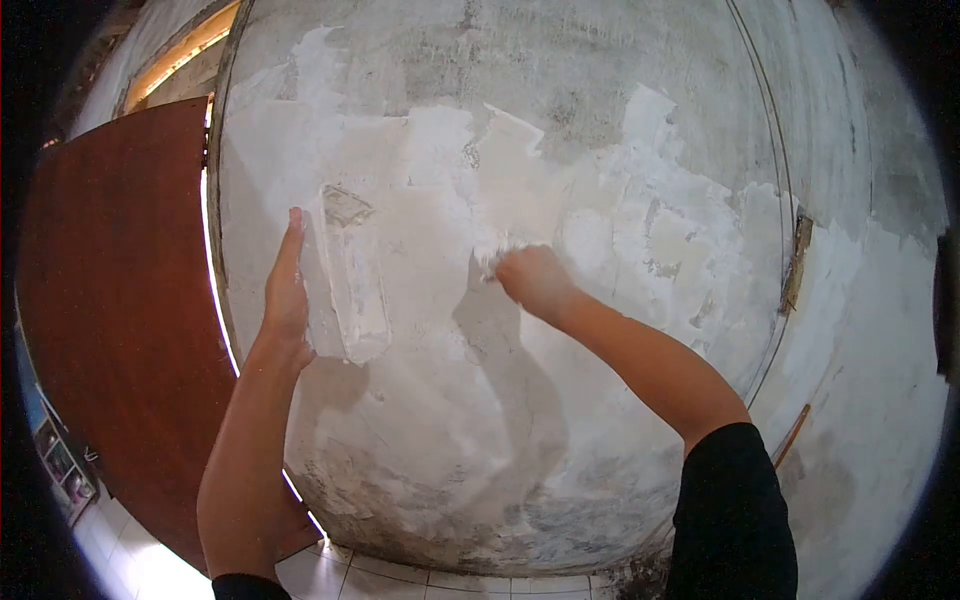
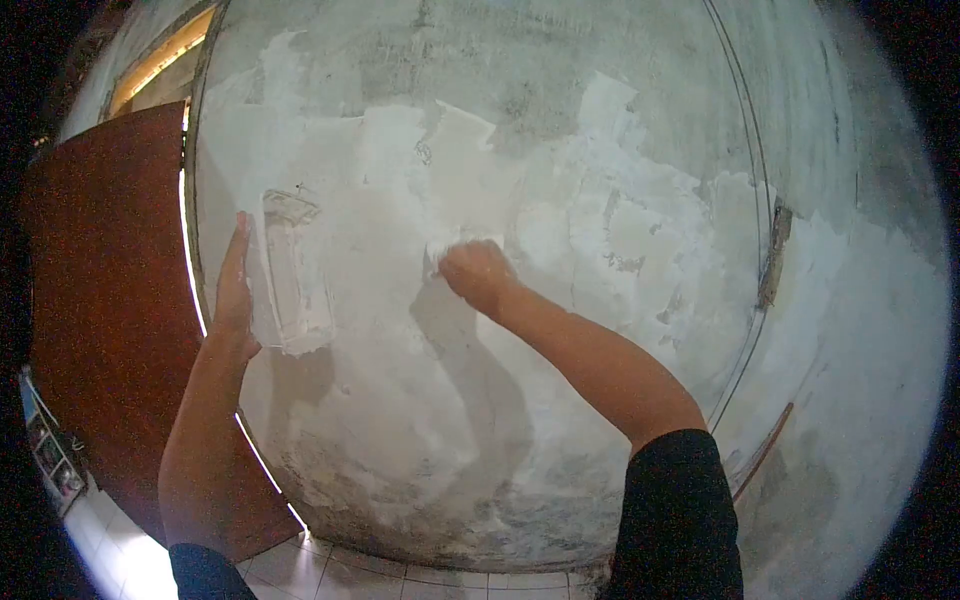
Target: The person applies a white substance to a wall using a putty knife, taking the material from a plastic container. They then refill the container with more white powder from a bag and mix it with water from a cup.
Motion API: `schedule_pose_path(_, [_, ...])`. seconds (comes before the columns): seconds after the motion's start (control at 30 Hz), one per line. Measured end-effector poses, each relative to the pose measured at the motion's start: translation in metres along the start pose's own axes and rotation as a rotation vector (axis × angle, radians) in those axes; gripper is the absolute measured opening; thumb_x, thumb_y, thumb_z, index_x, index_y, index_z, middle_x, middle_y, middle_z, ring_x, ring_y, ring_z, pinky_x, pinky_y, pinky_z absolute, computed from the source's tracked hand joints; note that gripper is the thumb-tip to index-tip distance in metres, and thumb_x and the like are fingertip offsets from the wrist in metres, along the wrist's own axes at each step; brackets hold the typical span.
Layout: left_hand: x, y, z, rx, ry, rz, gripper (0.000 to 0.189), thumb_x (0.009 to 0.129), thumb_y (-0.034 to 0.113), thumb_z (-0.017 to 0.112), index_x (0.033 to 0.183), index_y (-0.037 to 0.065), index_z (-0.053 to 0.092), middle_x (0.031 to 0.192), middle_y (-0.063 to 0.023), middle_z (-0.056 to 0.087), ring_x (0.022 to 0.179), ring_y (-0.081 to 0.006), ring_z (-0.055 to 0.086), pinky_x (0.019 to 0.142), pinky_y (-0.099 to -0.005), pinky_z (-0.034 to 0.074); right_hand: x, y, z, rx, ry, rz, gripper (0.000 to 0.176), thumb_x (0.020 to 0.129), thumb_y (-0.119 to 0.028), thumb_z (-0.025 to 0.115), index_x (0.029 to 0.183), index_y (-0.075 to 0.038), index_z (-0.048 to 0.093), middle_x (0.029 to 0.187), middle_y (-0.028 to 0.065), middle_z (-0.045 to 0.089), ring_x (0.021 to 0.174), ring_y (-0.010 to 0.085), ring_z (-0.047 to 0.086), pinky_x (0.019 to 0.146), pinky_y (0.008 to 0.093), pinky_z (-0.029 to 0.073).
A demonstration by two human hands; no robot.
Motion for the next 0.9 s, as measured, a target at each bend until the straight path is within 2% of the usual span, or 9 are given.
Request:
schedule_pose_path(0.17, [-0.006,0.017,-0.010,0.001,0.006,-0.006,0.070,0.092,0.059,0.040,0.137,0.005,0.040,0.124,-0.0147,0.054,0.111,-0.0257,0.056,0.093,-0.0402,0.047,-0.017,0.019,-0.020,0.085,-0.183,-0.029,0.011,0.079,-0.008,0.058,0.085,-0.007,0.067,0.089,0.0152,0.067,0.085,0.0328,0.066,0.068,0.0432,0.053])
schedule_pose_path(0.23, [-0.008,0.022,-0.011,0.013,0.019,0.032,0.070,0.092,0.059,0.040,0.137,0.005,0.041,0.123,-0.0148,0.054,0.110,-0.0260,0.057,0.093,-0.0402,0.048,-0.004,0.059,-0.032,-0.016,0.078,0.128,0.013,0.078,-0.009,0.060,0.088,-0.009,0.067,0.092,0.0157,0.066,0.088,0.0328,0.065,0.071,0.0431,0.053])
schedule_pose_path(0.3, [-0.010,0.023,-0.010,-0.002,-0.009,0.023,0.069,0.092,0.059,0.040,0.136,0.005,0.041,0.122,-0.0151,0.055,0.108,-0.0264,0.058,0.091,-0.0403,0.049,0.008,0.101,-0.050,-0.099,0.071,0.370,0.042,0.074,-0.005,0.060,0.114,-0.017,0.063,0.090,0.0120,0.066,0.088,0.0313,0.064,0.074,0.0427,0.053])
schedule_pose_path(0.4, [-0.008,0.014,-0.016,-0.009,0.028,-0.004,0.068,0.093,0.059,0.039,0.135,0.006,0.042,0.120,-0.0149,0.056,0.105,-0.0262,0.059,0.088,-0.0407,0.051,0.005,0.121,-0.078,-0.122,0.344,0.525,0.020,0.071,-0.008,0.063,0.089,-0.012,0.070,0.078,0.0140,0.066,0.078,0.0306,0.066,0.067,0.0415,0.054])
schedule_pose_path(0.5, [-0.004,0.004,-0.020,-0.016,0.038,0.004,0.068,0.092,0.059,0.039,0.134,0.005,0.043,0.118,-0.0145,0.057,0.104,-0.0253,0.060,0.087,-0.0399,0.052,0.006,0.105,-0.043,-0.094,0.174,0.452,0.010,0.071,-0.008,0.063,0.078,-0.009,0.070,0.074,0.0156,0.065,0.074,0.0323,0.067,0.064,0.0420,0.054])
schedule_pose_path(0.67, [0.007,-0.013,-0.028,-0.067,-0.052,-0.046,0.068,0.092,0.059,0.039,0.134,0.005,0.044,0.119,-0.0141,0.057,0.104,-0.0250,0.059,0.086,-0.0398,0.051,-0.016,0.012,0.047,0.023,0.000,0.158,0.012,0.080,-0.011,0.059,0.085,-0.007,0.068,0.088,0.0131,0.068,0.087,0.0267,0.066,0.070,0.0412,0.053])
schedule_pose_path(0.8, [0.001,-0.010,-0.020,-0.038,0.035,-0.126,0.070,0.092,0.059,0.039,0.136,0.005,0.041,0.123,-0.0149,0.054,0.108,-0.0264,0.058,0.090,-0.0411,0.050,-0.032,-0.029,0.020,0.118,-0.241,0.049,0.022,0.081,-0.006,0.058,0.101,-0.006,0.065,0.089,0.0110,0.067,0.090,0.0279,0.066,0.074,0.0401,0.054])
schedule_pose_path(0.87, [0.003,-0.006,-0.022,-0.016,0.019,-0.104,0.071,0.092,0.060,0.040,0.137,0.005,0.040,0.125,-0.0153,0.053,0.110,-0.0268,0.057,0.092,-0.0414,0.048,-0.029,-0.019,0.017,0.115,-0.215,0.048,0.032,0.080,-0.003,0.058,0.111,-0.009,0.060,0.096,0.0120,0.068,0.094,0.0291,0.065,0.073,0.0398,0.053])
schedule_pose_path(0.9, [0.005,-0.005,-0.023,0.003,0.005,-0.088,0.073,0.091,0.061,0.040,0.138,0.005,0.039,0.127,-0.0157,0.052,0.111,-0.0272,0.056,0.094,-0.0416,0.047,-0.026,-0.011,0.008,0.074,-0.021,0.078,0.029,0.080,-0.005,0.058,0.110,-0.008,0.060,0.095,0.0114,0.068,0.093,0.0281,0.065,0.072,0.0391,0.053])
Point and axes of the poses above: each hand's wrist, its own x-axis towards the middle knuckle, its own z-axis out of the palm, y = z × x, the point moved 4 cm from there along x, towards the middle knuckle
